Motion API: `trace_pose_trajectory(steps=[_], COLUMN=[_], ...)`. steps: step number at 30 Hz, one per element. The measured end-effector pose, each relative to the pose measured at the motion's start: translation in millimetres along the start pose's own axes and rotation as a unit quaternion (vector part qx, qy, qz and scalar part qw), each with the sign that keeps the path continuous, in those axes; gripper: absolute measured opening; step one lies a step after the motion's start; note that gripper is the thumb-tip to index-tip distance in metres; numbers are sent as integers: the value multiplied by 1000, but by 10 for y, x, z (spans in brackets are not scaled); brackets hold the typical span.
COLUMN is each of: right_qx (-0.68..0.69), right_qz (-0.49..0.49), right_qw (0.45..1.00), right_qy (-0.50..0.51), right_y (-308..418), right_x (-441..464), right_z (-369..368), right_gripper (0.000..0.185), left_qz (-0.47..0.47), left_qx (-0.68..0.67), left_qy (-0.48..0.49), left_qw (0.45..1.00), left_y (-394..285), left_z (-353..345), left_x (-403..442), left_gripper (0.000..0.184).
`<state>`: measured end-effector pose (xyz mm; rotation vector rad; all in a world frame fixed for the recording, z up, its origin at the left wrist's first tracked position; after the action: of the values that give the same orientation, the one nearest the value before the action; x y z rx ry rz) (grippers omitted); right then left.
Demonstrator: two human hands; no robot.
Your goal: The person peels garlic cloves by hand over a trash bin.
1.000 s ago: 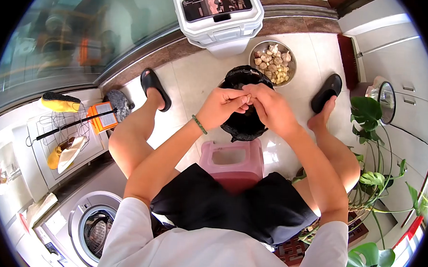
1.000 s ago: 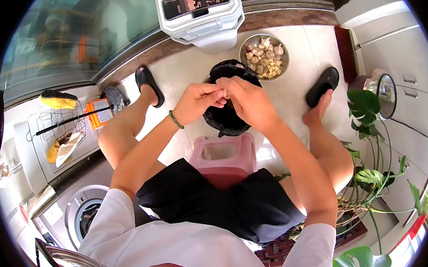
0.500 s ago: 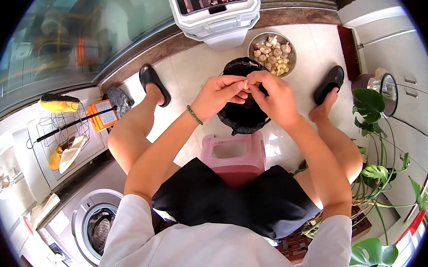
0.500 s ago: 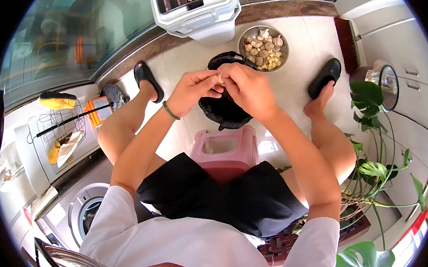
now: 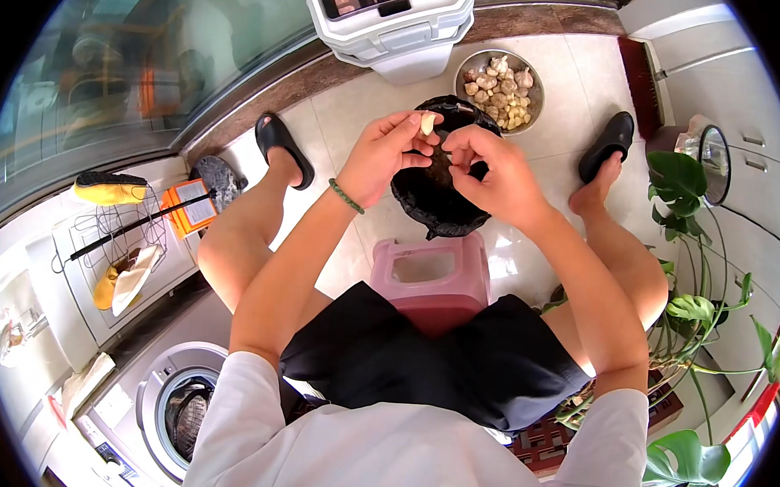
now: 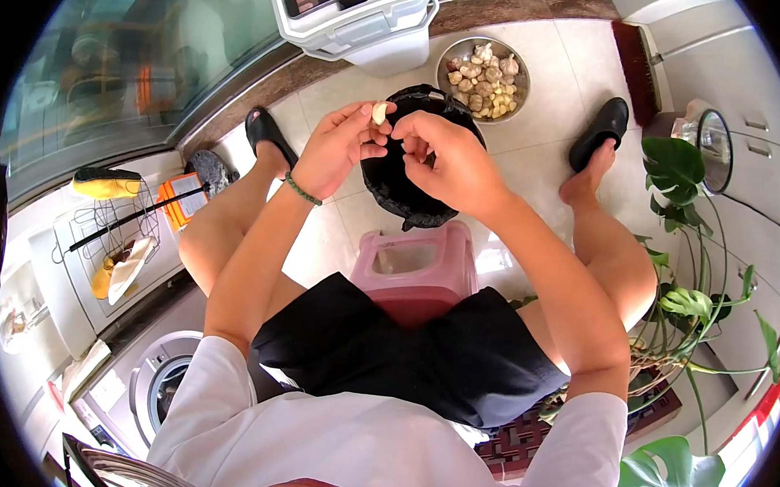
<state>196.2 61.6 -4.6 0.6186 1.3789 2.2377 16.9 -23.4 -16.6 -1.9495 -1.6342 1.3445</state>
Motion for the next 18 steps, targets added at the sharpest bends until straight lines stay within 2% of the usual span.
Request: trace_pose_trajectory(steps=[4,8,10,18], right_qx=[34,14,-10,-104], right_qz=[-57,-69,-18,56], right_qw=[996,996,998,989], right_qy=[55,48,-63,-87], right_y=[-55,-135,-108,-97], right_x=[-26,-39,-4,6], right_z=[-20,-26,1,45], right_gripper=[22,18,14,9], left_qz=[21,28,45,63], left_qx=[27,33,79,88], left_qy=[-1,15,14,37], left_qw=[999,999,996,993], left_y=[-10,22,57,109], left_z=[-2,37,40,-39], left_x=[-8,14,27,9], left_gripper=[36,36,37,35])
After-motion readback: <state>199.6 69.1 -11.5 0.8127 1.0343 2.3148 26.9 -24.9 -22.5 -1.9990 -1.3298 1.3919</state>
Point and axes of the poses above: each hand's wrist, its own x-axis towards the middle knuckle, its own z-axis out of the back of the hand, y = z × x, the point moved 1 cm from there along x, towards the middle knuckle, and after that the axes turned 8 degrees about -x, right-handed, at the moved point
